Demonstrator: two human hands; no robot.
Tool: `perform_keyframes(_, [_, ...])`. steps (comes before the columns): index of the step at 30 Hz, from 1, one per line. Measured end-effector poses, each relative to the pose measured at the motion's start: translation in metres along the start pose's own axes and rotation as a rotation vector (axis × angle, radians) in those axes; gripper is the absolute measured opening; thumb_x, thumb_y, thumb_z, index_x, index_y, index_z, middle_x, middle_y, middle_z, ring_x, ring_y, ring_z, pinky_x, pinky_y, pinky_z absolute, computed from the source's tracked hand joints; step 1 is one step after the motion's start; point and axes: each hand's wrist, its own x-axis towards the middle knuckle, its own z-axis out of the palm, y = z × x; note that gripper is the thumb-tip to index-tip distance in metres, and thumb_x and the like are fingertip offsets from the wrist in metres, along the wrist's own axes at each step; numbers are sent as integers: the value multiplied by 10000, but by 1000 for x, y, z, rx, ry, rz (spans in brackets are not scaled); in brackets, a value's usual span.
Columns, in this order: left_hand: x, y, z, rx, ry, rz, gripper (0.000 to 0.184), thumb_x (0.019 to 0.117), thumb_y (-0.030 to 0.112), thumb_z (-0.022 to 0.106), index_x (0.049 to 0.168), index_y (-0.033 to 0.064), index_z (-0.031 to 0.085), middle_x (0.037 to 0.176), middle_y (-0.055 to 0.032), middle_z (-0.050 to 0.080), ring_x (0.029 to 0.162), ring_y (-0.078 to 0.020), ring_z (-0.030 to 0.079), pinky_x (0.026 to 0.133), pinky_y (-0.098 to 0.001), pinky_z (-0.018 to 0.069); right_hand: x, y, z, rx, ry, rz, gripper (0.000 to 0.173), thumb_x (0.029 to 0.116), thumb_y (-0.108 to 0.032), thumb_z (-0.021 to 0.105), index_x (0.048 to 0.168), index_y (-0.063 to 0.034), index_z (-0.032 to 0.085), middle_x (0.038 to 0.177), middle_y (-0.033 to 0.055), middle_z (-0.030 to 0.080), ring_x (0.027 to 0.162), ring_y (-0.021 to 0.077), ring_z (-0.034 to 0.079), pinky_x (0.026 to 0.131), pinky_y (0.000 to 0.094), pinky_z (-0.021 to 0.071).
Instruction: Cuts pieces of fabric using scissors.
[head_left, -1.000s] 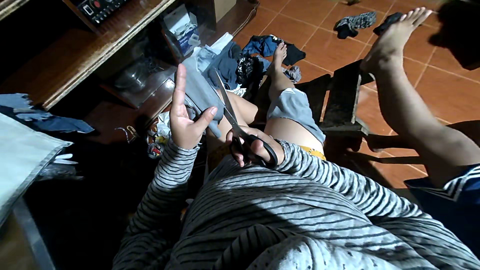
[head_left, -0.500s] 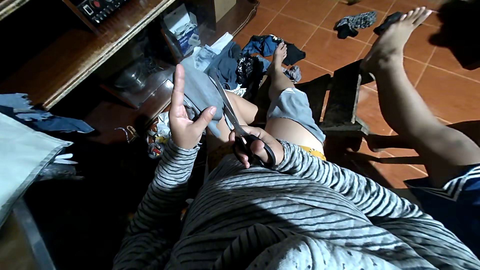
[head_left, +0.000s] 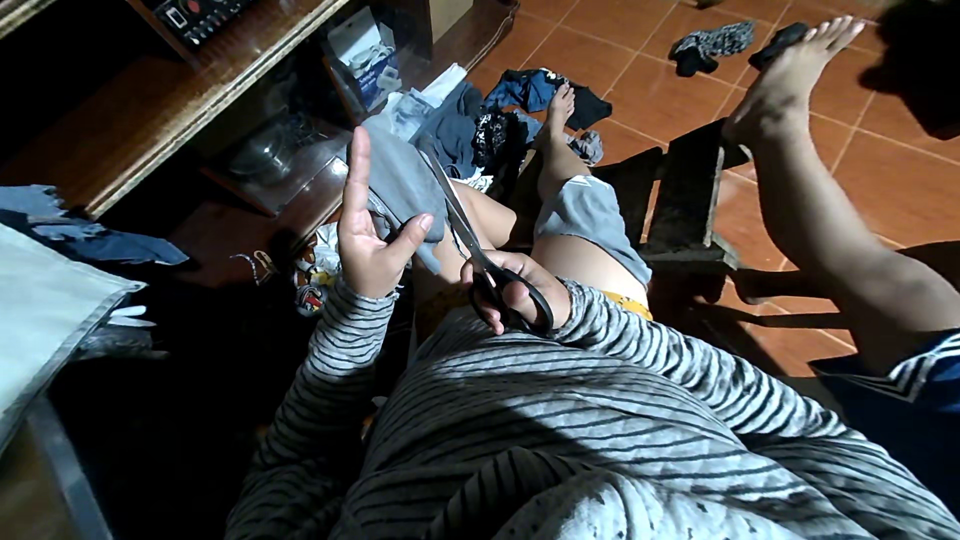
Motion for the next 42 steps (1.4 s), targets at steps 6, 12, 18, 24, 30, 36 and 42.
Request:
perform_keyframes(6, [1,4,4,-32,224,-194,467,888,-26,704,1343,-24,602,1376,-46,635,1217,-133,626,1035,-342,535,-1,-3,4,-54,83,73,503,895,-587,706,1040,-111,631,658,-80,606,542,43,612,519,214,552])
perform_keyframes(12, [14,17,4,-297,407,-971,334,1064,102,460,1382,187,516,1200,37,659,1040,-57,663,869,-284,580,0,-7,8,-121,191,304,468,897,-560,707,1008,-114,615,628,-81,602,512,43,607,497,207,548])
perform_keyframes(18, [8,-7,0,-511,499,-1086,416,1063,142,364,1469,150,454,1218,-47,649,1074,-144,653,896,-360,561,1,-7,5,-110,197,366,437,927,-530,678,989,-102,614,613,-61,599,497,58,609,492,213,553])
perform_keyframes(24, [11,-4,3,-527,617,-972,364,1085,155,441,1446,203,453,1239,-9,638,1121,-141,642,920,-376,568,0,-7,4,-119,161,348,482,896,-579,701,997,-117,609,629,-80,604,509,42,611,494,203,551])
perform_keyframes(30, [8,-2,-4,-237,393,-573,519,1018,13,477,1532,76,435,1485,-76,525,1270,-182,586,1030,-397,529,-1,-5,2,-94,81,264,541,882,-627,696,1029,-112,617,645,-87,610,522,38,614,497,203,548])
perform_keyframes(36, [6,0,-1,-119,364,-317,666,937,-56,580,1559,-6,349,1567,-110,433,1315,-184,553,1069,-372,507,-2,-3,0,-52,-11,166,542,898,-626,677,1075,-119,608,683,-94,622,563,31,623,525,201,548])
perform_keyframes(42, [3,4,3,-102,213,-231,732,881,-108,625,1547,-69,321,1588,-122,407,1335,-159,535,1095,-323,481,-1,2,-2,-36,-75,70,610,879,-683,652,1115,-122,610,758,-82,625,643,36,628,592,210,552])
